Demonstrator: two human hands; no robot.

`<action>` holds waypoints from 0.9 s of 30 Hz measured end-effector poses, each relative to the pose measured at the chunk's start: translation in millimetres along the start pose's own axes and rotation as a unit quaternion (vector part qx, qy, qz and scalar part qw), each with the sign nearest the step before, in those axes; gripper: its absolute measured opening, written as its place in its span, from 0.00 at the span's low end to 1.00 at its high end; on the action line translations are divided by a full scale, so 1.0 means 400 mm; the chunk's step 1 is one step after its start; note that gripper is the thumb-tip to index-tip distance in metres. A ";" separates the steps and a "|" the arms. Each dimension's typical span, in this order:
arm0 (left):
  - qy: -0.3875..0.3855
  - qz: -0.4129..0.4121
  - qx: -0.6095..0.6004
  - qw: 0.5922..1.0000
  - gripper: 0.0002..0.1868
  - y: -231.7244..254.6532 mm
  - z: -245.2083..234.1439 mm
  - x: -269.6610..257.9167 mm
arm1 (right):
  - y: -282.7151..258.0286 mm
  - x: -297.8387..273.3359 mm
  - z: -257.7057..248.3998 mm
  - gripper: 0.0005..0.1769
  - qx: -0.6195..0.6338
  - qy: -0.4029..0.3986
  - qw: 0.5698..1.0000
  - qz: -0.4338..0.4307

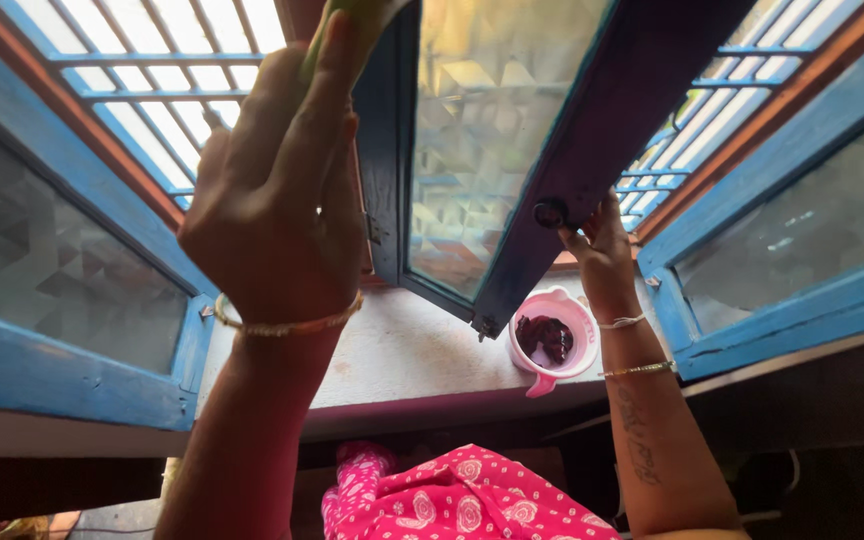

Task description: The person paints a blue window frame using a paintbrush. They repeatedly dip the brush into a small pink container of dark paint and apply it to the frame's edges and corners.

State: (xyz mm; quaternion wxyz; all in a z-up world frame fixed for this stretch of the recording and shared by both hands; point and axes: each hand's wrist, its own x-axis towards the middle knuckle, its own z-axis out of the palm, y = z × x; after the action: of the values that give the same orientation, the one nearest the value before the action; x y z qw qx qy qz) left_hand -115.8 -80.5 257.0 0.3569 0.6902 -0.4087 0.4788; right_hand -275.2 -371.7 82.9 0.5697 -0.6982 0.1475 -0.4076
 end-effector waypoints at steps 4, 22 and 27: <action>-0.133 0.061 0.032 0.989 0.24 0.019 0.088 -0.076 | 0.005 -0.006 0.002 0.38 0.009 0.007 1.000 0.010; -0.076 0.089 0.036 0.992 0.18 -0.139 0.007 -0.044 | -0.036 -0.036 0.047 0.36 -0.004 0.066 0.998 0.004; -0.011 0.121 0.024 0.992 0.24 -0.118 -0.037 0.123 | -0.037 -0.060 0.061 0.36 -0.014 0.083 0.996 0.002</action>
State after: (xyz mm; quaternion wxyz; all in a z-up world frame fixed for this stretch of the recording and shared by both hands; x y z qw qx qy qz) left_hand -68.3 -59.2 303.4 0.2748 0.6494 -0.4813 0.5207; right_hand -276.1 -334.6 86.4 0.5467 -0.6695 0.2013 -0.4607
